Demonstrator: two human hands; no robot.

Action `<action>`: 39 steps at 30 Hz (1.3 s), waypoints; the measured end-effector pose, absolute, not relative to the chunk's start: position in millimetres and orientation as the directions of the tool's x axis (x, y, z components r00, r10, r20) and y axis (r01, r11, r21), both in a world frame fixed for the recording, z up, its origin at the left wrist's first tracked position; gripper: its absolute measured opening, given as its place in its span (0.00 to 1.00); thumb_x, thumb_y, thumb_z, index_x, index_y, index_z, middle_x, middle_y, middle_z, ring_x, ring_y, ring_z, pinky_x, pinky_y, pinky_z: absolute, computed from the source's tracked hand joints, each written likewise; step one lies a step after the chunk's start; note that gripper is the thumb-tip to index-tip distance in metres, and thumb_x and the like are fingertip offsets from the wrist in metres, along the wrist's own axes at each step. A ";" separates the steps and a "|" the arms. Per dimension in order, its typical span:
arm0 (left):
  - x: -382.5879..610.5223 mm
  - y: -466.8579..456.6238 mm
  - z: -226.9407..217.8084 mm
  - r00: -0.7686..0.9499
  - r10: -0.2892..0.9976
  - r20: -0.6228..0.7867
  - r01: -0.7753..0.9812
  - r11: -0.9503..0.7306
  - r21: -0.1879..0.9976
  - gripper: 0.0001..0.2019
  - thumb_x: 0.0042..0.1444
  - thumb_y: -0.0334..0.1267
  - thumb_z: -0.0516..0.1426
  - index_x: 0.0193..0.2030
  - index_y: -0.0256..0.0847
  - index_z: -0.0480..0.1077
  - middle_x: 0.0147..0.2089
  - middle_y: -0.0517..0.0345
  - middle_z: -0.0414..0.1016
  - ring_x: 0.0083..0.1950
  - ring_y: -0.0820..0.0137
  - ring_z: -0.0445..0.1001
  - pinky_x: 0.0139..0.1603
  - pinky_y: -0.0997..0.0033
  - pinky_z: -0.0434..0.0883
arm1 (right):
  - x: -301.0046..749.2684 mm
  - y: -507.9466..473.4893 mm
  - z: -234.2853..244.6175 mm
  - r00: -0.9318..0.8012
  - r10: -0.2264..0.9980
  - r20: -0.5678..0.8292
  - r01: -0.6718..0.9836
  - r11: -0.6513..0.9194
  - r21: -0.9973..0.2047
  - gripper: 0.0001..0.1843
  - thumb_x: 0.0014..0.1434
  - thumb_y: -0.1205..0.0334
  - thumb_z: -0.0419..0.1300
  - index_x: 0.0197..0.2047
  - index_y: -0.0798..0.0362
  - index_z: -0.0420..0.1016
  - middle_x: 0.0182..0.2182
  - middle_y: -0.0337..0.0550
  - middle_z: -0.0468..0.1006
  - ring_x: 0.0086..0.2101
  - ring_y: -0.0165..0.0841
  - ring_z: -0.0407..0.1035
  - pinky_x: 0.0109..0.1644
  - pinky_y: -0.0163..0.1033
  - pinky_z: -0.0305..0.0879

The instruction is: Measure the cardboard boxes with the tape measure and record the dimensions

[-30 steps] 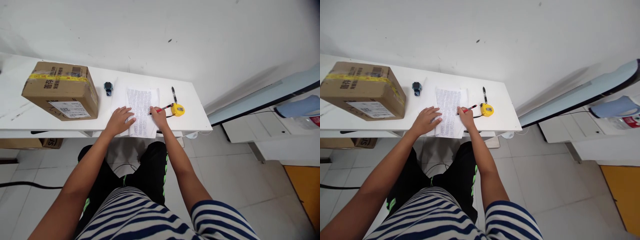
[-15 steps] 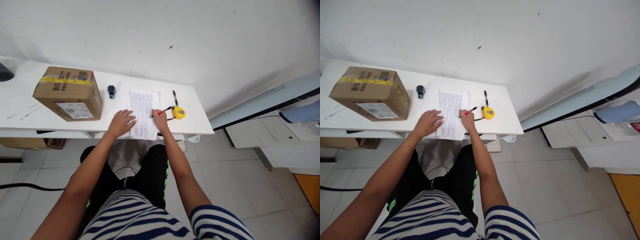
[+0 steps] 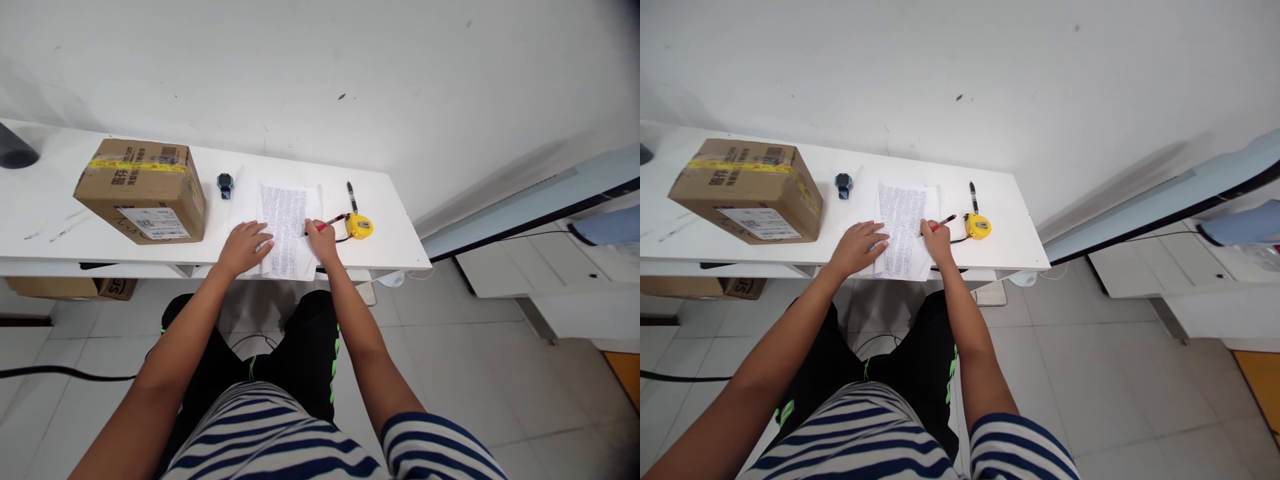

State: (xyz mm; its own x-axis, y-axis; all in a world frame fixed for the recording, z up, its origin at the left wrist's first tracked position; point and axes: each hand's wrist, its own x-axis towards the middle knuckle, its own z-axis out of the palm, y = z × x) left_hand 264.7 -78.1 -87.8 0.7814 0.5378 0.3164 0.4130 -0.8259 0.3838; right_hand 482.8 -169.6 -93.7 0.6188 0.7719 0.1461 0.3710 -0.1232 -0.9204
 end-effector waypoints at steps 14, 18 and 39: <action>262.6 -85.8 -83.5 0.791 0.540 0.287 0.432 -0.826 0.363 0.20 0.65 0.49 0.49 0.57 0.47 0.74 0.67 0.53 0.67 0.70 0.54 0.60 0.70 0.47 0.53 | 482.1 -173.4 -89.8 0.646 0.748 0.151 0.406 -0.170 -0.898 0.22 0.61 0.49 0.53 0.20 0.52 0.68 0.17 0.34 0.63 0.26 0.29 0.60 0.34 0.36 0.58; 261.5 -83.6 -82.8 0.797 0.544 0.262 0.432 -0.817 0.383 0.20 0.65 0.49 0.49 0.58 0.48 0.73 0.68 0.54 0.65 0.71 0.55 0.58 0.71 0.48 0.52 | 481.2 -173.0 -90.5 0.639 0.757 0.137 0.400 -0.174 -0.900 0.23 0.61 0.47 0.54 0.21 0.52 0.68 0.19 0.34 0.65 0.27 0.30 0.62 0.35 0.36 0.60; 221.0 -106.2 -63.9 0.459 0.580 0.673 0.499 -0.795 0.345 0.17 0.59 0.46 0.56 0.54 0.50 0.71 0.67 0.49 0.65 0.74 0.51 0.51 0.72 0.37 0.41 | 527.7 -204.5 -77.8 0.957 0.143 0.254 0.291 -0.447 -0.846 0.33 0.59 0.45 0.51 0.61 0.57 0.62 0.66 0.71 0.49 0.67 0.60 0.33 0.58 0.81 0.31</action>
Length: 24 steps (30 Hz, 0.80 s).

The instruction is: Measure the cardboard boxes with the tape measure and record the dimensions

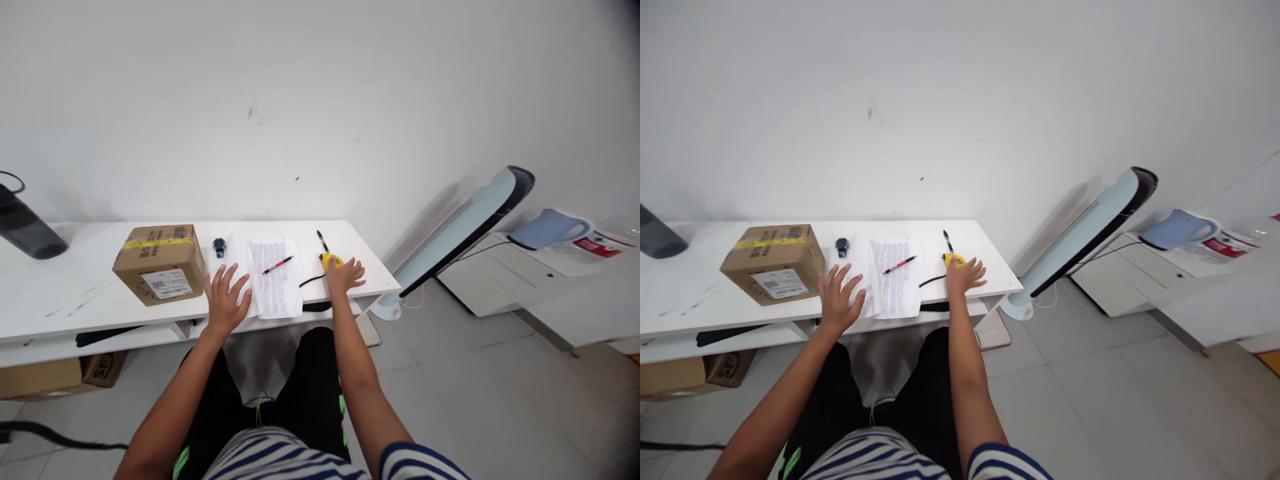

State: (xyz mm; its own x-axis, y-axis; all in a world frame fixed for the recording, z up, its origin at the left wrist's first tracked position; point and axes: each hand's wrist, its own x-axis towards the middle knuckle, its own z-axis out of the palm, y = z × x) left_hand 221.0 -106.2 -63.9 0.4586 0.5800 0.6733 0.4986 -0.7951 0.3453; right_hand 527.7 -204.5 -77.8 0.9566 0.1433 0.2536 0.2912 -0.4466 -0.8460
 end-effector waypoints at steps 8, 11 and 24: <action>116.2 -50.5 7.7 -0.484 0.692 0.536 0.425 -0.350 0.835 0.29 0.63 0.53 0.50 0.67 0.44 0.54 0.69 0.42 0.57 0.72 0.56 0.53 0.70 0.46 0.55 | 537.4 -219.3 -105.8 0.917 0.357 0.175 0.372 -0.614 -0.696 0.37 0.51 0.33 0.54 0.52 0.54 0.69 0.48 0.66 0.74 0.56 0.59 0.64 0.57 0.69 0.55; 89.5 -22.9 11.9 -0.301 0.926 0.230 0.061 -0.222 0.973 0.33 0.59 0.53 0.56 0.67 0.40 0.55 0.61 0.41 0.69 0.60 0.59 0.71 0.59 0.56 0.70 | 530.5 -225.6 -112.4 0.841 0.492 0.224 0.489 -0.514 -0.705 0.38 0.50 0.35 0.56 0.60 0.46 0.62 0.49 0.60 0.75 0.48 0.56 0.73 0.50 0.60 0.67; 72.3 -21.0 15.3 0.056 0.997 0.050 -0.154 -0.041 0.987 0.33 0.55 0.47 0.60 0.68 0.48 0.62 0.53 0.51 0.78 0.39 0.67 0.77 0.42 0.67 0.73 | 352.4 -102.4 62.7 0.380 0.795 0.472 0.229 0.414 -0.881 0.39 0.51 0.44 0.63 0.60 0.43 0.48 0.52 0.49 0.68 0.44 0.42 0.73 0.37 0.48 0.77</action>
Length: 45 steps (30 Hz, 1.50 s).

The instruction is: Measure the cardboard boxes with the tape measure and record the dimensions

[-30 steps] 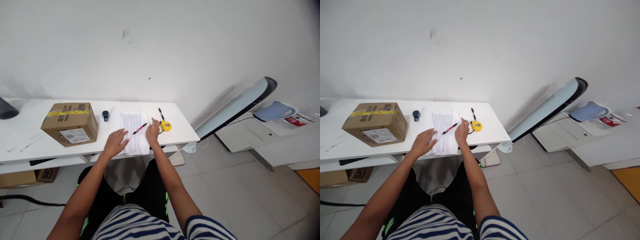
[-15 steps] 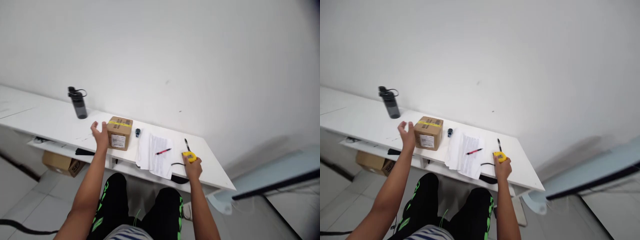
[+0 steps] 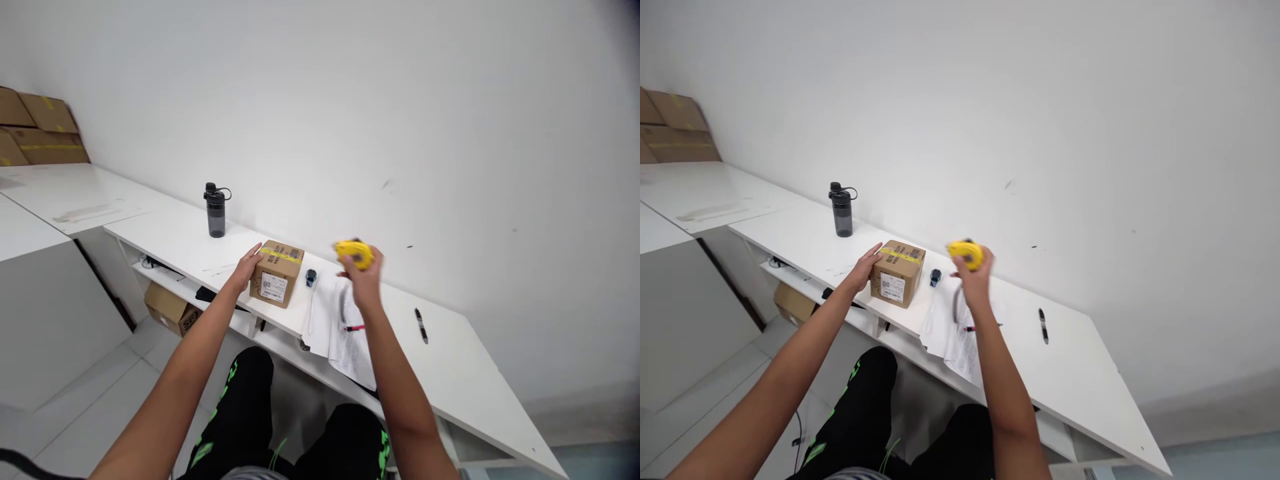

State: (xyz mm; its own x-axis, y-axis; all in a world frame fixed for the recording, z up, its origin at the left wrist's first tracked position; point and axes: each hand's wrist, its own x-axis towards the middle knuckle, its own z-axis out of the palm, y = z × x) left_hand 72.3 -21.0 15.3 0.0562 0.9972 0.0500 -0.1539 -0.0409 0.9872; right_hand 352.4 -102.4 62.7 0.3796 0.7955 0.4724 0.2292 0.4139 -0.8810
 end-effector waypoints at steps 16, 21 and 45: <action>75.5 -18.3 8.9 0.027 0.995 0.091 -0.179 -0.085 0.980 0.37 0.55 0.41 0.57 0.72 0.47 0.52 0.45 0.54 0.78 0.38 0.68 0.76 0.43 0.66 0.72 | 240.8 5.3 66.6 -0.475 0.778 0.412 0.589 0.629 -0.508 0.28 0.59 0.56 0.56 0.61 0.50 0.56 0.56 0.51 0.64 0.51 0.40 0.64 0.57 0.48 0.62; 80.9 -17.3 10.9 0.008 0.987 0.161 -0.014 -0.161 0.987 0.25 0.57 0.39 0.52 0.61 0.43 0.70 0.60 0.53 0.73 0.54 0.62 0.73 0.57 0.59 0.69 | 306.0 -26.4 66.6 -0.434 0.828 0.354 0.573 0.557 -0.601 0.28 0.58 0.55 0.58 0.59 0.49 0.56 0.51 0.47 0.68 0.44 0.38 0.67 0.49 0.45 0.66; 81.0 -8.6 1.1 -0.039 0.949 0.312 -0.017 -0.313 0.950 0.34 0.63 0.39 0.49 0.74 0.44 0.42 0.66 0.50 0.66 0.63 0.62 0.67 0.63 0.61 0.64 | 208.7 7.2 69.2 -0.376 0.783 0.495 0.656 0.602 -0.454 0.28 0.58 0.56 0.59 0.61 0.51 0.60 0.55 0.49 0.73 0.50 0.44 0.70 0.59 0.53 0.58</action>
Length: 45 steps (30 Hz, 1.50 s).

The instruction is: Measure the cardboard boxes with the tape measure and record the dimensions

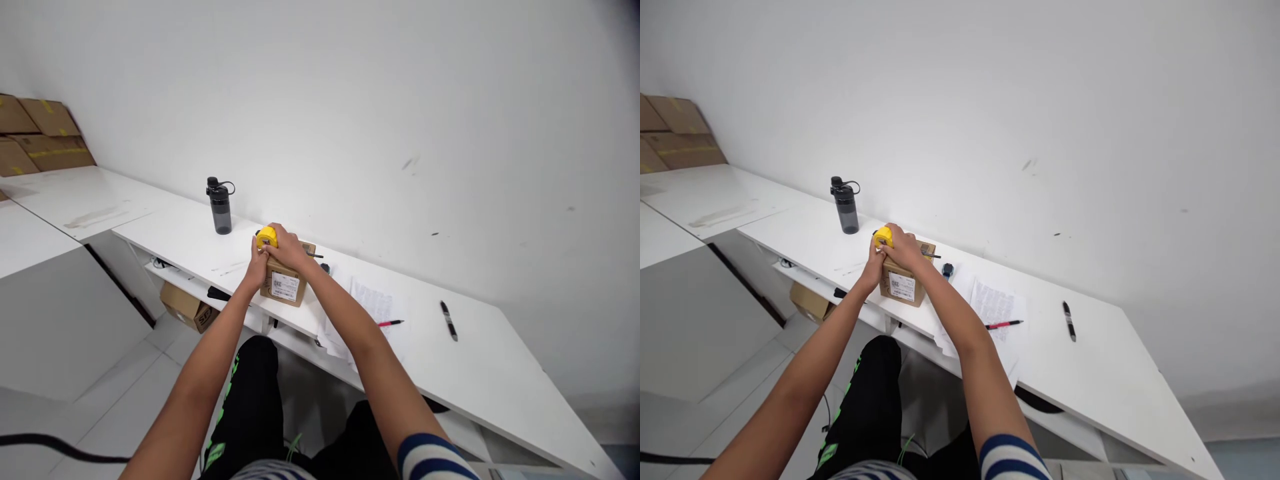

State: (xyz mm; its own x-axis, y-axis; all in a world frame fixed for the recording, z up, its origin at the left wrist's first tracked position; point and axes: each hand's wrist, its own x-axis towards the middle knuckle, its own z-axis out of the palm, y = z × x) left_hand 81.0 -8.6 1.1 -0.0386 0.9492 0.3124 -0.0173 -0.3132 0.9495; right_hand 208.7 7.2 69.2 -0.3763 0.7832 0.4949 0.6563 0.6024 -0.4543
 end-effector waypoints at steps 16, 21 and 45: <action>92.8 -26.2 -1.3 -0.093 0.964 0.250 0.088 -0.242 0.966 0.31 0.63 0.44 0.46 0.72 0.39 0.53 0.75 0.52 0.49 0.75 0.62 0.47 0.74 0.59 0.46 | 260.4 -6.3 79.5 0.165 0.883 0.441 0.753 0.176 -0.634 0.27 0.60 0.54 0.54 0.60 0.53 0.59 0.50 0.54 0.73 0.45 0.45 0.71 0.50 0.49 0.66; 136.1 -92.9 -14.4 -0.271 0.940 0.210 0.293 -0.127 0.948 0.39 0.63 0.53 0.46 0.75 0.37 0.37 0.78 0.46 0.32 0.77 0.57 0.28 0.74 0.49 0.34 | 236.3 -9.0 75.8 0.035 0.887 0.460 0.747 0.283 -0.602 0.29 0.63 0.54 0.50 0.65 0.54 0.55 0.53 0.58 0.69 0.48 0.46 0.70 0.52 0.51 0.65; 76.8 -16.6 1.7 0.056 0.954 0.294 -0.068 -0.290 0.955 0.22 0.53 0.42 0.54 0.53 0.38 0.76 0.65 0.48 0.68 0.68 0.58 0.64 0.69 0.56 0.57 | 292.4 -130.4 45.6 -0.150 0.829 0.539 0.728 0.461 -0.507 0.24 0.65 0.52 0.53 0.63 0.42 0.62 0.45 0.48 0.69 0.41 0.40 0.71 0.44 0.46 0.71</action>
State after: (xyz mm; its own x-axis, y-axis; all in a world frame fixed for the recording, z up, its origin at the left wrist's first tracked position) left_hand 76.8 -16.6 1.7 0.0563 0.9541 0.2942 -0.0679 -0.2904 0.9545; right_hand 292.4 -130.4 45.6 -0.1496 0.8289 0.5390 0.7284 0.4610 -0.5069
